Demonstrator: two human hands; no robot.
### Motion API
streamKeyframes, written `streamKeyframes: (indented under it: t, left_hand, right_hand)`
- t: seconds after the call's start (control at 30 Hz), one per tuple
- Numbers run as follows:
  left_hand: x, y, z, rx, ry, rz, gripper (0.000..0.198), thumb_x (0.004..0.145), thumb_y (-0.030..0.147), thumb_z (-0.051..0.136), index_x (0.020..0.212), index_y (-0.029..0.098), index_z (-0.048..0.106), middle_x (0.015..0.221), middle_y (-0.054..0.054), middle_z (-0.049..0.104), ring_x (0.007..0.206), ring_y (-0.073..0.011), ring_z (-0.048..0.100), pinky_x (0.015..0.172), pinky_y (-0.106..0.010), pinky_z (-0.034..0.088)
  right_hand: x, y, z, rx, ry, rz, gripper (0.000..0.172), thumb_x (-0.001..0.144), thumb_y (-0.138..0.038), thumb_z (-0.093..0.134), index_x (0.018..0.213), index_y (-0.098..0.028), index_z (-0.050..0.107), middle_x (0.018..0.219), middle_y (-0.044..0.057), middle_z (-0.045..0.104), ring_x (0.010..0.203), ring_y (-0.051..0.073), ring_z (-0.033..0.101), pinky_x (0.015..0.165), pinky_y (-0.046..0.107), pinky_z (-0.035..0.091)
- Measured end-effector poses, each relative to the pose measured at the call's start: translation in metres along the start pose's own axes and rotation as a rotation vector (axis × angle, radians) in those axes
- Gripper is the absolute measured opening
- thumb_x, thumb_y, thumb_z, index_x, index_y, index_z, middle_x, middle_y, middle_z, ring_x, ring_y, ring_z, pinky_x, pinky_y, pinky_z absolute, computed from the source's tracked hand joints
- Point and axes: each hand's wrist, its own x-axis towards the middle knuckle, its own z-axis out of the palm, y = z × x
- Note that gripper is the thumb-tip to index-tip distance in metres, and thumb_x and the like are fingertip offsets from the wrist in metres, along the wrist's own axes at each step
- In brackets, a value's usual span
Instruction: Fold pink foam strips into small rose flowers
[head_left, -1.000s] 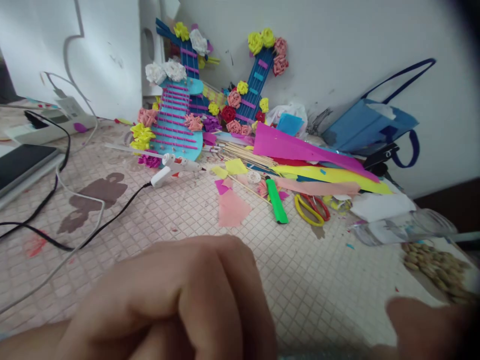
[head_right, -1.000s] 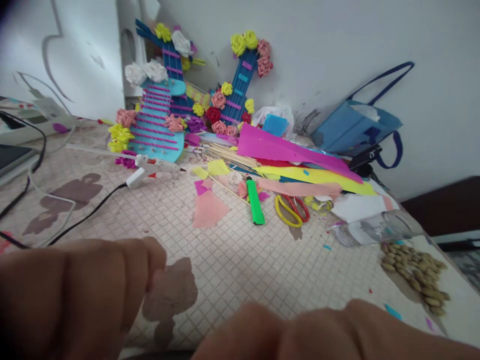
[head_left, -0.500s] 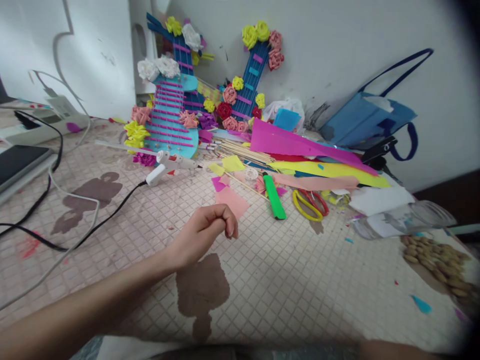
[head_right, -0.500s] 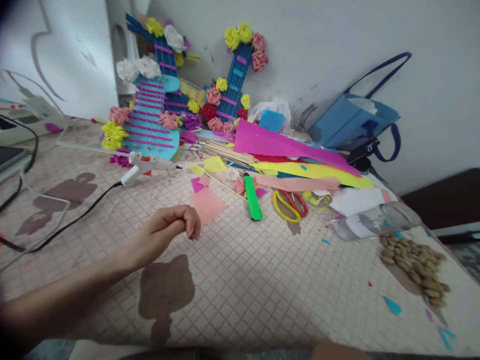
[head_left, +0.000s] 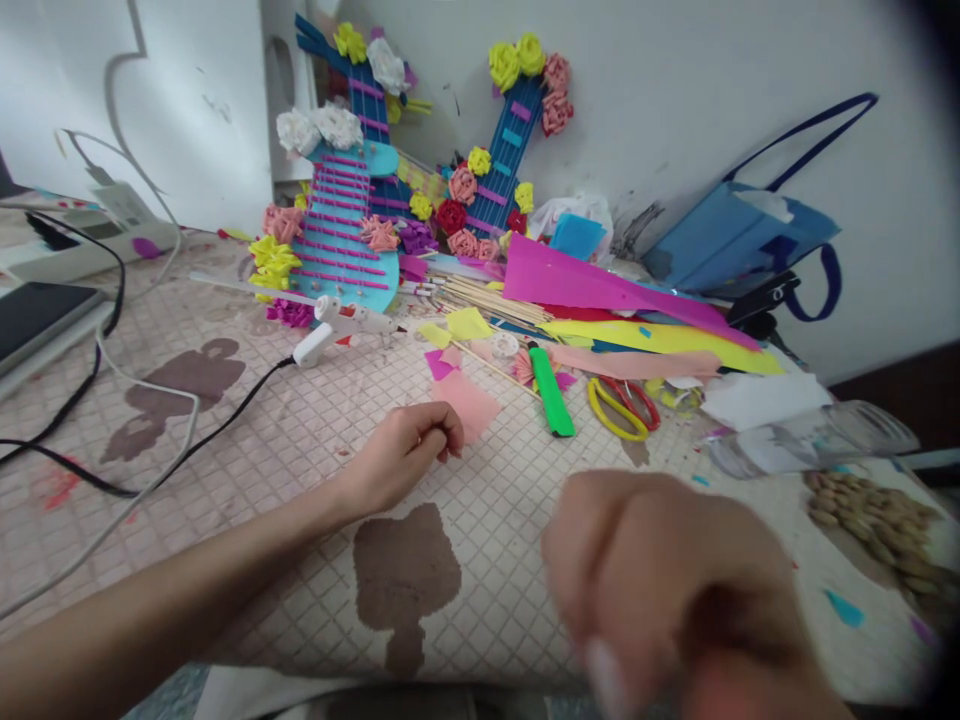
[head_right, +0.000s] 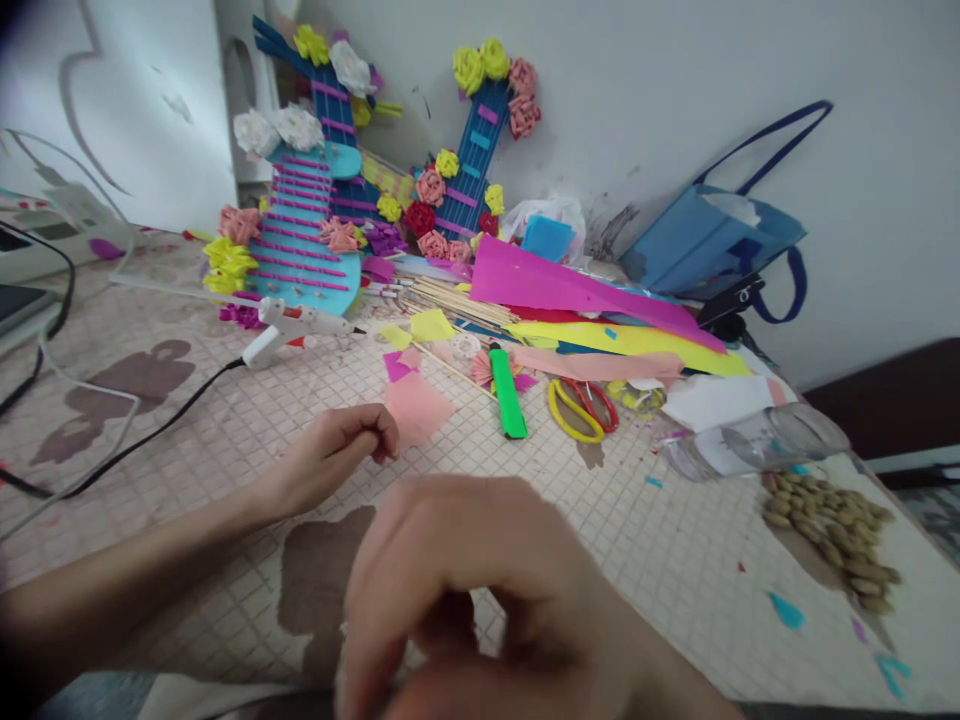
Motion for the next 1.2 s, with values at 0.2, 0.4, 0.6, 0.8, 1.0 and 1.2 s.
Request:
streamKeyframes:
  t: [0.2,0.4,0.6,0.8,1.0,1.2]
  left_hand:
    - [0.017,-0.012,-0.01,0.313,0.099,0.106,0.024,0.072,0.003,0.042,0.081,0.015,0.061,0.078,-0.002,0.066,0.07,-0.0133,0.059,0.063,-0.024,0.044]
    - [0.031,-0.031,-0.017,0.372,0.149,0.193,0.017,0.078,0.007,0.048,0.088,0.014,0.06,0.083,-0.004,0.065,0.073,-0.0138,0.059,0.066,-0.025,0.046]
    - [0.023,-0.035,-0.014,0.445,0.11,0.216,0.017,0.079,0.007,0.049,0.089,0.014,0.06,0.083,-0.005,0.063,0.074,-0.0147,0.058,0.065,-0.026,0.045]
    - [0.019,-0.036,-0.014,0.432,0.098,0.245,0.015,0.082,0.009,0.049,0.091,0.015,0.06,0.088,-0.006,0.063,0.078,-0.0156,0.059,0.07,-0.028,0.047]
    - [0.016,-0.033,-0.006,0.419,0.083,0.303,0.017,0.083,0.007,0.051,0.096,0.013,0.06,0.097,-0.009,0.061,0.091,-0.0191,0.058,0.08,-0.033,0.049]
    - [0.025,-0.035,0.006,0.465,0.028,0.414,0.013,0.087,0.012,0.05,0.096,0.012,0.06,0.1,-0.011,0.062,0.097,-0.0215,0.057,0.085,-0.036,0.049]
  right_hand:
    - [0.064,0.069,-0.006,-0.229,0.211,0.274,0.005,0.088,-0.021,0.055,0.083,-0.022,0.057,0.073,-0.003,0.059,0.063,0.01,0.055,0.056,0.023,0.043]
    - [0.056,0.124,-0.006,-0.712,0.039,0.202,0.015,0.08,-0.011,0.056,0.093,-0.019,0.057,0.099,0.007,0.06,0.093,0.021,0.055,0.083,0.037,0.045]
    - [0.052,0.122,-0.005,-0.926,-0.092,0.151,0.014,0.079,-0.009,0.052,0.087,-0.019,0.058,0.094,0.007,0.061,0.096,0.025,0.051,0.086,0.044,0.043]
    - [0.057,0.132,-0.004,-0.953,-0.103,0.104,0.015,0.089,-0.015,0.045,0.085,-0.019,0.06,0.09,0.009,0.061,0.092,0.026,0.052,0.083,0.045,0.045]
    - [0.053,0.13,-0.006,-0.827,0.035,0.154,0.014,0.086,-0.01,0.046,0.087,-0.02,0.057,0.091,0.007,0.06,0.091,0.022,0.055,0.082,0.037,0.046]
    - [0.051,0.144,-0.009,-0.803,0.226,0.308,0.011,0.086,-0.02,0.049,0.095,-0.02,0.055,0.098,0.01,0.058,0.084,0.022,0.06,0.074,0.036,0.049]
